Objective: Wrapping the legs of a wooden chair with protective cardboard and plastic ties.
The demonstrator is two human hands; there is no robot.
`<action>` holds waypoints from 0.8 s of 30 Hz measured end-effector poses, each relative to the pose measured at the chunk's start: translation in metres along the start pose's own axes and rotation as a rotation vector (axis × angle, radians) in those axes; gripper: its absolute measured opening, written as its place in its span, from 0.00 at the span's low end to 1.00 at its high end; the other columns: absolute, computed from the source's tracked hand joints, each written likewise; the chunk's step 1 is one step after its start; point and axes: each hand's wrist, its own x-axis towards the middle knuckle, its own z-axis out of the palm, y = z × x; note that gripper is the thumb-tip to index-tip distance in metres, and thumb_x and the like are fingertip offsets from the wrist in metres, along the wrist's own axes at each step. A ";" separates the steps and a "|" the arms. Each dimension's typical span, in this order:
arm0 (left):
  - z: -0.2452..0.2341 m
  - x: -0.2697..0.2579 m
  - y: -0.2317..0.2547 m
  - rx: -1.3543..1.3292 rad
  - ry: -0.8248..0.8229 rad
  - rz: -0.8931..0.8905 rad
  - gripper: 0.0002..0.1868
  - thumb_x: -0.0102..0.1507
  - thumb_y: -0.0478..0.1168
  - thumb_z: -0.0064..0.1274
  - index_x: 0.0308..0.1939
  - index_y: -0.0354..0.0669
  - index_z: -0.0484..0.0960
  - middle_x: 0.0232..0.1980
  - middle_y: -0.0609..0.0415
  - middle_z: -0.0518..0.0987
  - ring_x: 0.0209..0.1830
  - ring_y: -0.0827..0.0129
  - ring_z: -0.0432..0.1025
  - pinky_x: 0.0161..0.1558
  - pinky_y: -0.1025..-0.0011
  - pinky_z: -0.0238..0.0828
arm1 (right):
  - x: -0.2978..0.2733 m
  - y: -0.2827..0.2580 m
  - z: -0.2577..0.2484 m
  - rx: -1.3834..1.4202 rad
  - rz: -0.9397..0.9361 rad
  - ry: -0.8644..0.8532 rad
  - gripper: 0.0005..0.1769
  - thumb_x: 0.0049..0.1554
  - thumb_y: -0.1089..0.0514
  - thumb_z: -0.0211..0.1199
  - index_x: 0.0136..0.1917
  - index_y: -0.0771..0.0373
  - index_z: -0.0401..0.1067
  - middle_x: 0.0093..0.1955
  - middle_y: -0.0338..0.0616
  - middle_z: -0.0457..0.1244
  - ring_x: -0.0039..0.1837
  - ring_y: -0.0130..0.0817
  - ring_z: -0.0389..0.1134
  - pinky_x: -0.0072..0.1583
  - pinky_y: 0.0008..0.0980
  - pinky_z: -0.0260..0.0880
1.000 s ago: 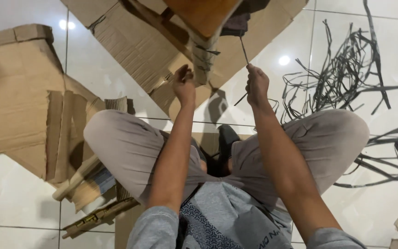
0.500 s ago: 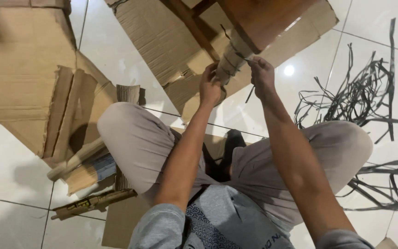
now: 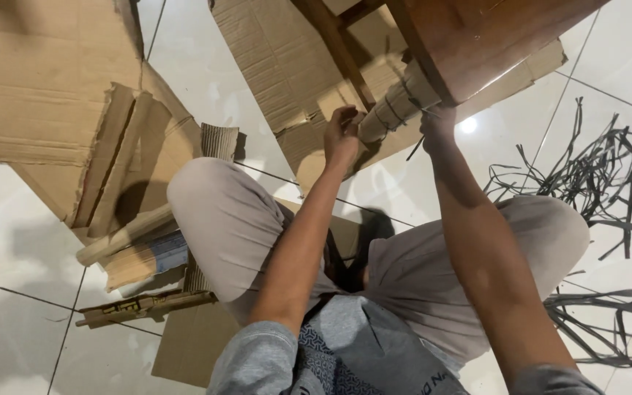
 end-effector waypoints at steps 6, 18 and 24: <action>0.006 0.005 -0.008 0.155 -0.128 -0.084 0.35 0.66 0.26 0.44 0.76 0.57 0.60 0.74 0.46 0.69 0.72 0.44 0.67 0.70 0.45 0.66 | 0.002 0.013 0.009 0.026 -0.035 -0.168 0.19 0.61 0.61 0.66 0.32 0.51 0.64 0.22 0.30 0.52 0.22 0.19 0.53 0.27 0.21 0.53; 0.009 0.046 -0.034 -0.028 -0.224 0.162 0.44 0.65 0.25 0.41 0.83 0.38 0.40 0.81 0.22 0.46 0.82 0.32 0.43 0.77 0.42 0.50 | 0.016 0.023 0.002 0.097 -0.161 -0.505 0.17 0.57 0.65 0.65 0.30 0.53 0.65 0.23 0.31 0.51 0.25 0.18 0.51 0.31 0.20 0.53; 0.010 0.050 -0.047 0.333 -0.242 0.019 0.39 0.66 0.34 0.44 0.81 0.58 0.53 0.74 0.38 0.69 0.60 0.41 0.76 0.63 0.46 0.71 | 0.016 0.027 -0.006 0.125 -0.232 -0.672 0.16 0.55 0.67 0.64 0.29 0.54 0.66 0.23 0.32 0.50 0.26 0.17 0.51 0.33 0.20 0.53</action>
